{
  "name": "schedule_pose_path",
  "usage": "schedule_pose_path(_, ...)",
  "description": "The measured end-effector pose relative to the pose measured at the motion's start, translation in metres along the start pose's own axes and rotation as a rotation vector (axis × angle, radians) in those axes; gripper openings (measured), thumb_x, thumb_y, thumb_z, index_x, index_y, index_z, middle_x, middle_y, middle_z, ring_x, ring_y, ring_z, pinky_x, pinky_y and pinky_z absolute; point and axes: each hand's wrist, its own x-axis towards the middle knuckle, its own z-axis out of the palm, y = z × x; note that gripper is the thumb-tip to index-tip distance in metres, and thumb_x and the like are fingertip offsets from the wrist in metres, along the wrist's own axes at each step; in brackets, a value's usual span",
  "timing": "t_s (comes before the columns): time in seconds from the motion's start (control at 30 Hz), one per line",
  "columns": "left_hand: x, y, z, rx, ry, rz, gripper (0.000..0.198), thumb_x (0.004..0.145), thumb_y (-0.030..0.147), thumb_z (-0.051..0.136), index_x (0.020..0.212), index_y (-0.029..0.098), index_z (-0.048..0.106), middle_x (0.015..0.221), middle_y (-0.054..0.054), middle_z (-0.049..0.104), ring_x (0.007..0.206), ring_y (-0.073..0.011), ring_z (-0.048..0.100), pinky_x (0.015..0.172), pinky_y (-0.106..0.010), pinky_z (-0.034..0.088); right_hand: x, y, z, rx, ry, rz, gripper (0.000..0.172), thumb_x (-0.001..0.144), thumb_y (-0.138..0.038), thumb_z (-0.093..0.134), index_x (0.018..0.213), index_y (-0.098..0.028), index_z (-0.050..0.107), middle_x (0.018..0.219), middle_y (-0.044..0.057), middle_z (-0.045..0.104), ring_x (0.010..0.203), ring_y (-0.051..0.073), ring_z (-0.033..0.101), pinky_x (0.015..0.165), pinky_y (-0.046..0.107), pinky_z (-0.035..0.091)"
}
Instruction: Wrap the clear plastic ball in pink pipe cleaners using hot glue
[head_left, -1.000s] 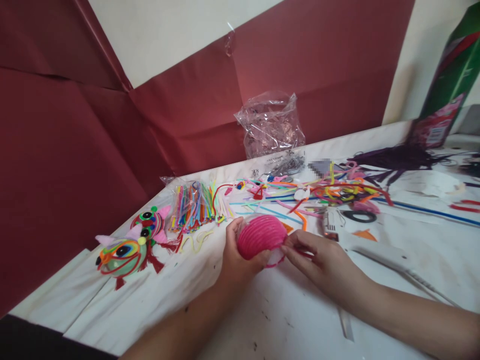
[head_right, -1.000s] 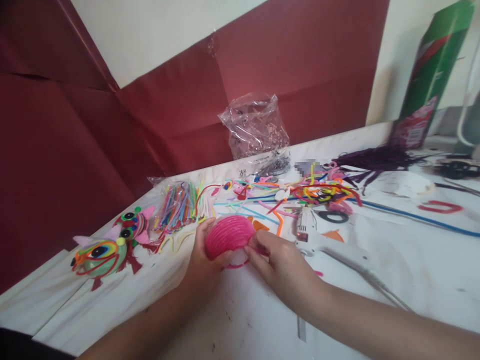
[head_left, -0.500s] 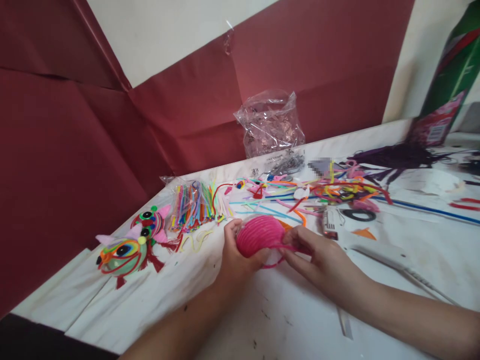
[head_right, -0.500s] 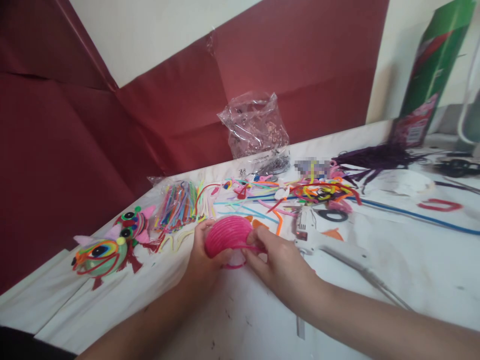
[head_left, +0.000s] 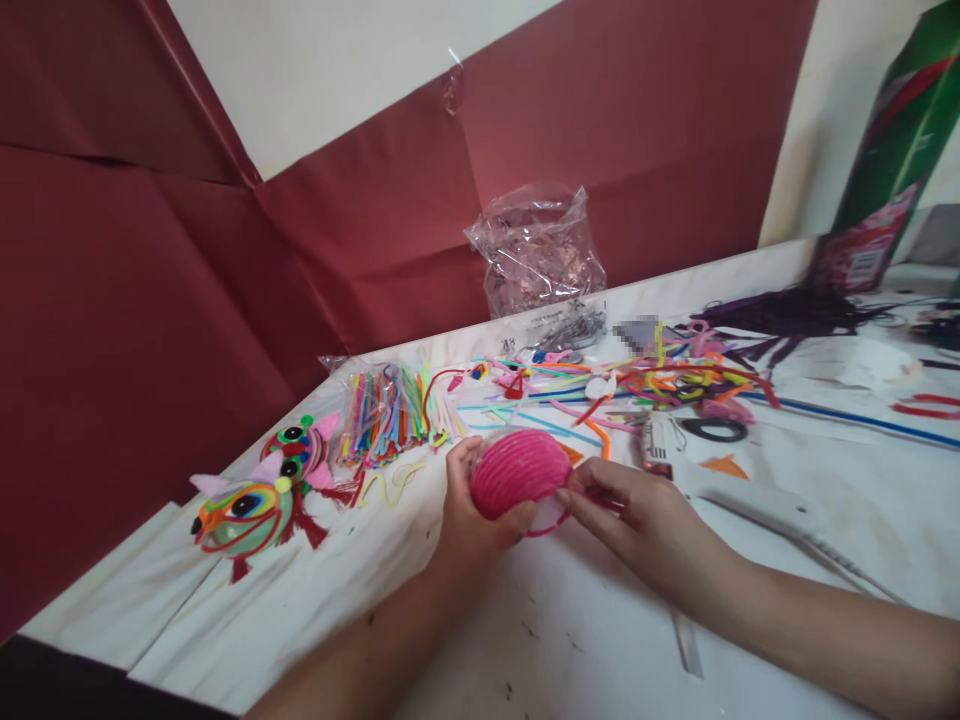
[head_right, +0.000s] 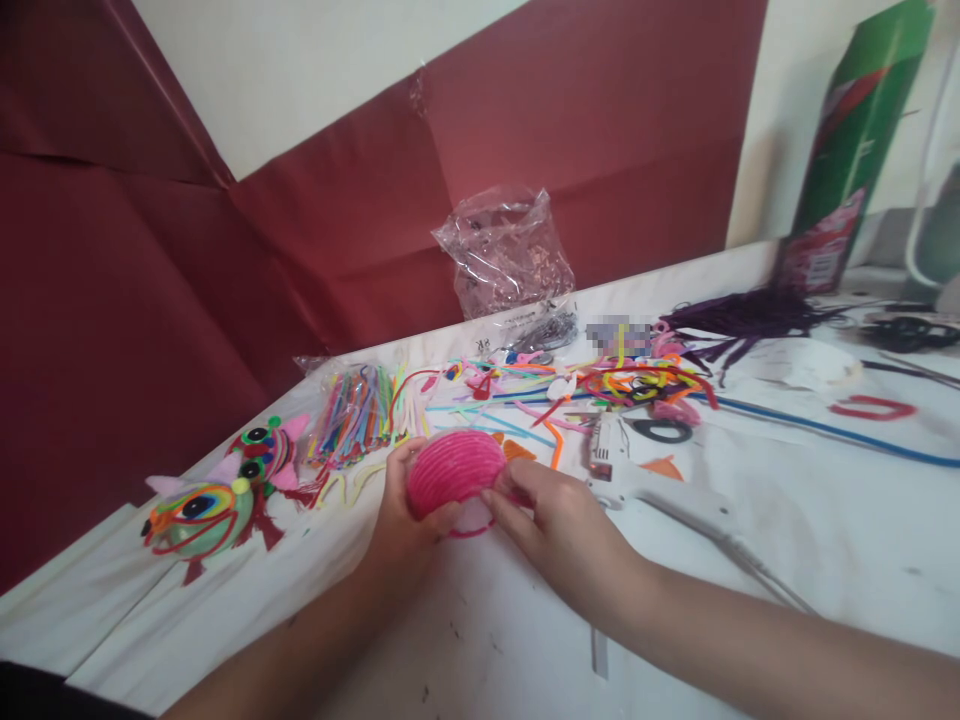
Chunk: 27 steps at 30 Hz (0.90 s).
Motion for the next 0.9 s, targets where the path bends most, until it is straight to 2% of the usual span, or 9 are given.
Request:
schedule_pose_path(0.2,0.001,-0.004,0.0,-0.001,-0.014,0.002,0.075,0.051,0.028,0.079,0.115,0.022,0.04,0.116,-0.009,0.054,0.101,-0.0269,0.057,0.083,-0.035,0.048,0.001,0.001,-0.001,0.003,-0.039,0.063,0.025,0.086,-0.037,0.044,0.065,-0.024,0.049,0.059,-0.001,0.057,0.054,0.016,0.052,0.05,0.027,0.042)
schedule_pose_path(0.37,0.001,-0.005,0.0,0.02,-0.011,-0.014,0.075,0.051,0.028,0.081,0.115,0.024,0.041,0.117,-0.009,0.055,0.101,-0.0261,0.058,0.082,-0.035,0.048,0.001,-0.001,-0.001,-0.015,-0.053,0.055,0.025,0.085,-0.034,0.043,0.062,-0.024,0.045,0.055,-0.002,0.054,0.051,0.015,0.048,0.048,0.026,0.039)
schedule_pose_path(0.53,0.001,0.002,0.0,0.067,-0.018,-0.097,0.074,0.049,0.028,0.083,0.11,0.023,0.043,0.114,-0.008,0.056,0.096,-0.0246,0.06,0.079,-0.033,0.049,0.0,-0.003,-0.002,-0.077,-0.079,0.04,0.025,0.083,-0.032,0.045,0.059,-0.025,0.042,0.052,-0.002,0.053,0.047,0.014,0.048,0.046,0.025,0.036)
schedule_pose_path(0.73,0.003,0.006,0.0,0.094,-0.035,-0.201,0.083,0.05,0.024,0.082,0.123,0.023,0.042,0.121,-0.011,0.053,0.094,-0.0237,0.061,0.074,-0.03,0.05,0.004,-0.002,-0.005,-0.112,-0.12,0.05,0.021,0.083,-0.034,0.048,0.064,-0.024,0.047,0.054,-0.001,0.057,0.048,0.016,0.052,0.047,0.027,0.039)
schedule_pose_path(0.8,0.005,0.006,0.001,0.007,-0.018,-0.23,0.078,0.054,0.024,0.079,0.123,0.023,0.042,0.113,-0.009,0.057,0.088,-0.0218,0.062,0.071,-0.03,0.05,0.007,-0.002,-0.009,-0.067,-0.072,0.038,0.014,0.083,-0.034,0.049,0.073,-0.024,0.052,0.064,0.001,0.063,0.056,0.018,0.059,0.053,0.028,0.046)
schedule_pose_path(0.9,0.009,0.007,-0.001,-0.169,0.043,-0.256,0.062,0.063,0.025,0.072,0.12,0.022,0.047,0.099,-0.005,0.065,0.083,-0.0201,0.063,0.074,-0.031,0.05,0.011,-0.005,-0.02,-0.052,0.139,-0.098,0.012,0.085,-0.033,0.052,0.091,-0.024,0.056,0.09,0.006,0.066,0.084,0.023,0.064,0.075,0.037,0.05)
